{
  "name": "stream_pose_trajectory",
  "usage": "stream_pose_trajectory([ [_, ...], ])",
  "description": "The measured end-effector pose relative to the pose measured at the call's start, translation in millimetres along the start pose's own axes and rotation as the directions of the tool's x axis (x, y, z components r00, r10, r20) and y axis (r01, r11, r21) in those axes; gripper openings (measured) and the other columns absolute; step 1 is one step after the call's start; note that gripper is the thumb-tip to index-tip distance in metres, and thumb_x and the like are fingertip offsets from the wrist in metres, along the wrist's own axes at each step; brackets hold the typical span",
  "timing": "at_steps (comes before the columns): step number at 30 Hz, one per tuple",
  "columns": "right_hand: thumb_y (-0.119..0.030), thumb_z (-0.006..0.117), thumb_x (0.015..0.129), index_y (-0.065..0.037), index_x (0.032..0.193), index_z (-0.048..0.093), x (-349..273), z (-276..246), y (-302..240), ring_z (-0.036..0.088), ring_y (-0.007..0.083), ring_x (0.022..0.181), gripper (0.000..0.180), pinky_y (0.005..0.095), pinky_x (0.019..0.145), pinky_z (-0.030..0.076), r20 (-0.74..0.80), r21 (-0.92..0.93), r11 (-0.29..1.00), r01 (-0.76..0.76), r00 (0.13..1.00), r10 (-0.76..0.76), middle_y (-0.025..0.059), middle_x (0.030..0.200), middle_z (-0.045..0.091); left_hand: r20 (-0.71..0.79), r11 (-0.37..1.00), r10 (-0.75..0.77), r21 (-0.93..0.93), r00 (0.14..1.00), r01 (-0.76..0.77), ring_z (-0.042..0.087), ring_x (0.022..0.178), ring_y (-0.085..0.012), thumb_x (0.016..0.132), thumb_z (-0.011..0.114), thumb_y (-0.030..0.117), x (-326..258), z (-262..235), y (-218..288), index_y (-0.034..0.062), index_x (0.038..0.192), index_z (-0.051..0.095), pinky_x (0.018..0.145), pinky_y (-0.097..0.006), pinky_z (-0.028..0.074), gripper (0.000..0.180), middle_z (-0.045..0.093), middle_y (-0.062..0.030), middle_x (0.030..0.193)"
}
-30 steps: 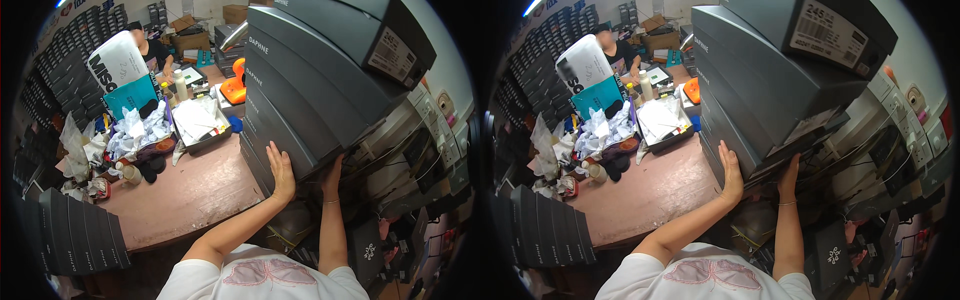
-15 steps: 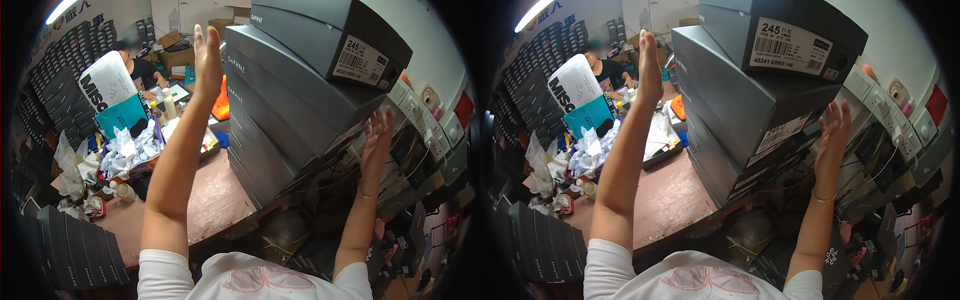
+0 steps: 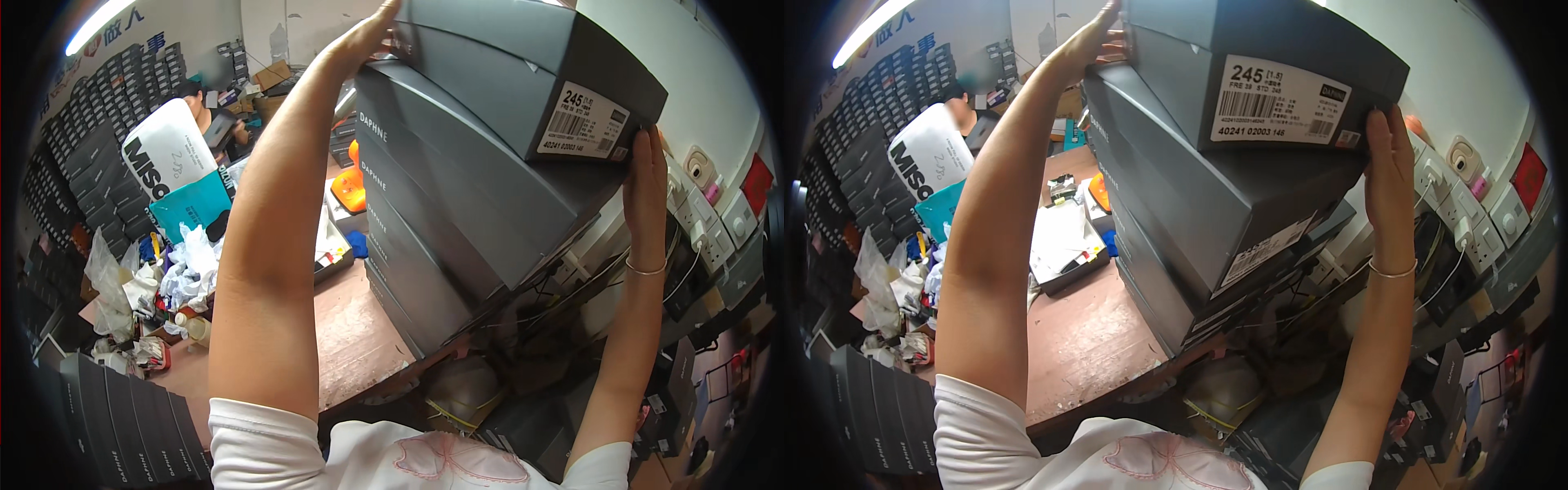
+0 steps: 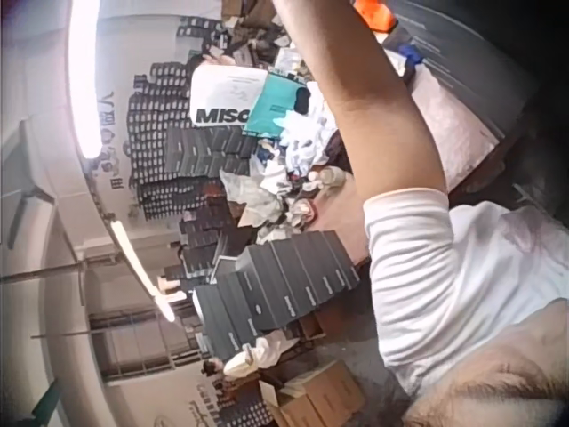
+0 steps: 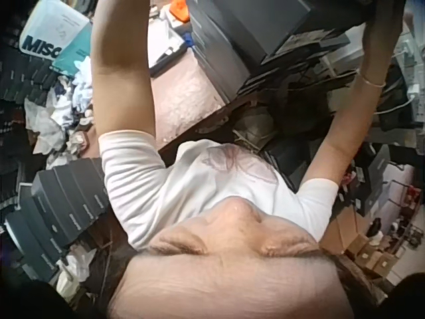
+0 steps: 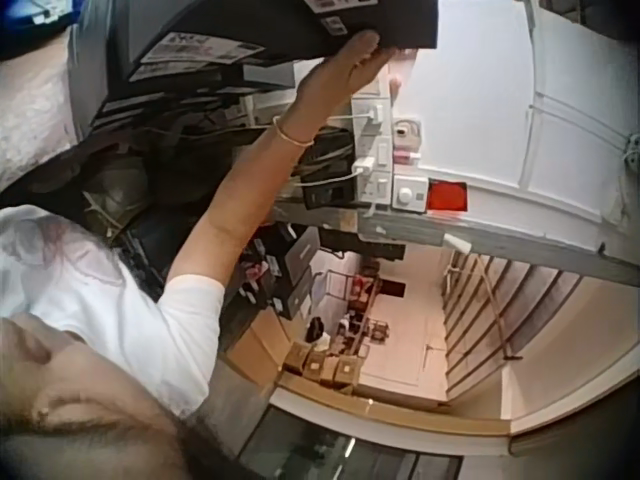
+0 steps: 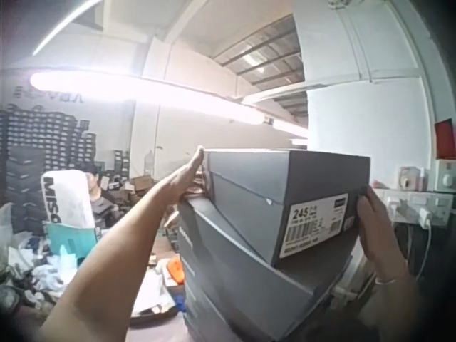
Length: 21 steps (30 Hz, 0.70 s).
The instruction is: Packing high-heeled shoes into boxes with protective tissue paper and silica gel packets.
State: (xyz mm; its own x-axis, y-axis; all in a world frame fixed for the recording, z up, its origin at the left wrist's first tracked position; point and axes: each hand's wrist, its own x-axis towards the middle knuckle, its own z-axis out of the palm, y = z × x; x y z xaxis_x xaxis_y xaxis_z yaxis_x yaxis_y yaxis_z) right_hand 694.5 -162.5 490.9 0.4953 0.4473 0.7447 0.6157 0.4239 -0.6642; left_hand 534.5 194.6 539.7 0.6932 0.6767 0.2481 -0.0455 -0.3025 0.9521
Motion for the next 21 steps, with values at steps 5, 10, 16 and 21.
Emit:
stream_pose_trajectory([
  [5, -0.035, 0.047, 0.098, 0.007, 0.139, 0.032, 4, 2, 17, 0.044, 0.0170, 0.123, 0.061, 0.0268, 0.104, 0.033, -0.123, -0.012, 0.998, -0.061, 0.991, 0.059, 0.0147, 0.135, 0.046, -0.294, 0.966, 0.226, -0.056, 0.929, -0.253, 0.056, 0.069, -0.0231, 0.089, 0.040, 0.065, 30, -7, -30, 0.0070, 0.081, 0.063, 0.067, -0.040, 0.044, 0.063, 0.057, -0.0083, 0.069],
  [10, -0.033, 0.046, 0.099, -0.003, 0.133, 0.047, 11, -5, 33, 0.052, 0.0099, 0.108, 0.045, 0.0250, 0.095, 0.040, -0.149, 0.118, 0.992, -0.042, 0.987, 0.060, 0.0036, 0.121, 0.056, -0.540, 0.845, 0.532, 0.286, 0.652, -0.452, 0.054, 0.060, -0.0201, 0.094, 0.041, 0.053, 7, -10, -47, 0.0054, 0.080, 0.061, 0.059, -0.038, 0.043, 0.054, 0.059, -0.0075, 0.065],
  [16, -0.024, 0.032, 0.099, 0.005, 0.133, 0.043, -87, -25, 8, 0.050, 0.0297, 0.121, 0.046, 0.0417, 0.099, 0.041, 0.006, -0.811, 0.502, 0.300, 0.863, -0.506, 0.0173, 0.132, 0.050, -0.469, 0.758, 0.643, 0.278, 0.605, -0.590, 0.053, 0.103, -0.0337, 0.087, 0.052, 0.018, -162, 27, -118, 0.0007, 0.114, 0.053, 0.087, -0.040, 0.042, 0.032, 0.055, -0.0201, 0.111],
  [21, -0.026, 0.047, 0.096, 0.005, 0.119, 0.051, -289, 132, 28, 0.059, 0.0235, 0.090, 0.039, 0.0346, 0.082, 0.048, 0.284, 0.063, 0.998, 0.001, 0.959, -0.019, 0.0154, 0.102, 0.060, -0.353, 0.831, 0.424, 0.517, 0.834, -0.204, 0.051, 0.115, -0.0320, 0.080, 0.069, 0.013, -392, -34, -212, 0.0063, 0.127, 0.051, 0.090, -0.040, 0.047, 0.051, 0.043, -0.0174, 0.133],
])
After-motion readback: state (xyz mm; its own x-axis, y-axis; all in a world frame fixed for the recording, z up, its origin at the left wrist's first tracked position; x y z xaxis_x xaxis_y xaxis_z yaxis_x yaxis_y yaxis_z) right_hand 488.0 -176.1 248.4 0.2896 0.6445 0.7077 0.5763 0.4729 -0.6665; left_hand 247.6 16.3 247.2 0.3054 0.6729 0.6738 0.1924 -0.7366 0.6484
